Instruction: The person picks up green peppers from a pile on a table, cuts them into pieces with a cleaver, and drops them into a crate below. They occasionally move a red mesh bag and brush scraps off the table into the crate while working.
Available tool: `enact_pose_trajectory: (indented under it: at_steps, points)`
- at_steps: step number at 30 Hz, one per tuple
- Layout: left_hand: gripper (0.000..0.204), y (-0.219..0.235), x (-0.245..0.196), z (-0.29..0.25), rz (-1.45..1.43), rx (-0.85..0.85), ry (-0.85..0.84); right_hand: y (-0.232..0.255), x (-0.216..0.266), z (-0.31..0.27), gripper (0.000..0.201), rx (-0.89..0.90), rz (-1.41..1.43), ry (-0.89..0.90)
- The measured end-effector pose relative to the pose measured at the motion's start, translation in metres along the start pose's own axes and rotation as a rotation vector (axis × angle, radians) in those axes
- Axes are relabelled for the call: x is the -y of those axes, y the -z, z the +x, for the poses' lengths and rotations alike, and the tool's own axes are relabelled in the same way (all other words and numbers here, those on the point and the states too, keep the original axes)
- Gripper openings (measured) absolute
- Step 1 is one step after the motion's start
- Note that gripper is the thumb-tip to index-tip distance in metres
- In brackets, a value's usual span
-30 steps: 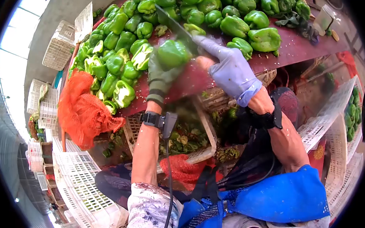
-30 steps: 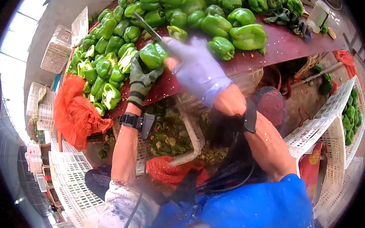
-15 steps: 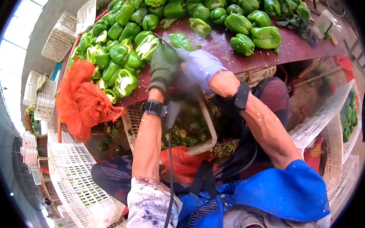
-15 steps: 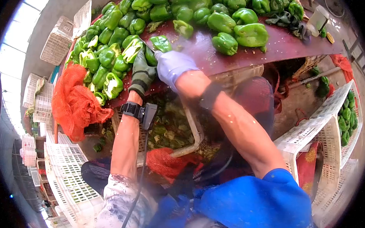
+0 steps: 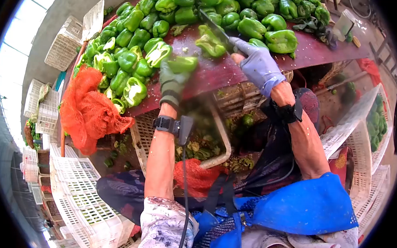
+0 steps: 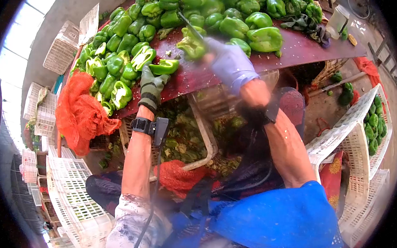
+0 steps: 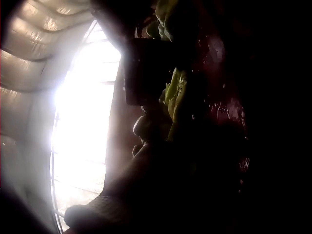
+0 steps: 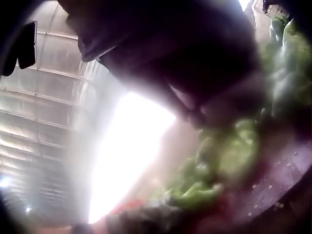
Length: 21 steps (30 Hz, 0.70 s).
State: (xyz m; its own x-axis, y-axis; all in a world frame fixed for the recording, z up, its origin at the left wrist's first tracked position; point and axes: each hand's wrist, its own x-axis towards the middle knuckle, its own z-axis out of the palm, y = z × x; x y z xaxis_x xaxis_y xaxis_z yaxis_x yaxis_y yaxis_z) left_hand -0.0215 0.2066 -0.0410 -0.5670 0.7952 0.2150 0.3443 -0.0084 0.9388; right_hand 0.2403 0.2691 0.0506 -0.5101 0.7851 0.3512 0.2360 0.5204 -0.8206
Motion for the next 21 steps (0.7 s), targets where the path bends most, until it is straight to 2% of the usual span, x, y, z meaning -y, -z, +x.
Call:
enact_pose_trajectory:
  at_steps: [2, 4, 6, 7, 8, 10, 11, 13, 14, 17, 19, 21]
  points:
    - [0.072, -0.018, -0.005, -0.001, -0.213, 0.005, 0.013, -0.003, 0.006, -0.003, 0.048, 0.044, -0.145, -0.057]
    - [0.065, -0.035, -0.034, -0.009, -0.335, 0.051, 0.068, -0.004, 0.009, -0.001, 0.047, 0.087, -0.253, -0.139]
    - [0.057, -0.049, -0.04, -0.01, -0.385, 0.064, 0.063, -0.004, -0.001, 0.0, 0.048, 0.063, -0.161, -0.081]
    - [0.057, -0.049, -0.032, -0.005, -0.091, 0.074, -0.221, -0.004, -0.005, 0.0, 0.048, 0.051, -0.114, -0.053]
    - [0.056, -0.047, -0.013, 0.005, 0.208, 0.085, -0.5, 0.0, -0.001, -0.001, 0.048, 0.079, -0.074, -0.101]
    - [0.06, -0.048, 0.002, 0.009, 0.097, 0.038, -0.427, 0.009, 0.014, -0.005, 0.049, 0.137, 0.011, -0.195]
    - [0.062, -0.049, 0.01, 0.012, 0.039, 0.013, -0.393, 0.006, 0.006, -0.006, 0.049, 0.114, -0.006, -0.137]
    - [0.067, -0.065, -0.031, -0.005, -0.424, -0.173, 0.061, 0.001, -0.005, -0.008, 0.048, 0.077, -0.003, -0.076]
    - [0.074, -0.061, -0.032, -0.006, -0.567, -0.076, 0.079, 0.001, -0.005, -0.009, 0.048, 0.065, 0.017, -0.073]
    - [0.075, -0.053, -0.024, -0.007, -0.71, -0.055, 0.112, 0.011, 0.015, -0.013, 0.046, 0.034, 0.188, -0.187]
    - [0.072, -0.049, -0.023, -0.006, -0.682, -0.114, 0.127, 0.008, 0.008, -0.01, 0.045, -0.026, 0.3, -0.2]
    - [0.07, -0.044, -0.033, -0.015, -0.698, -0.155, 0.086, 0.007, 0.004, -0.008, 0.045, -0.061, 0.274, -0.124]
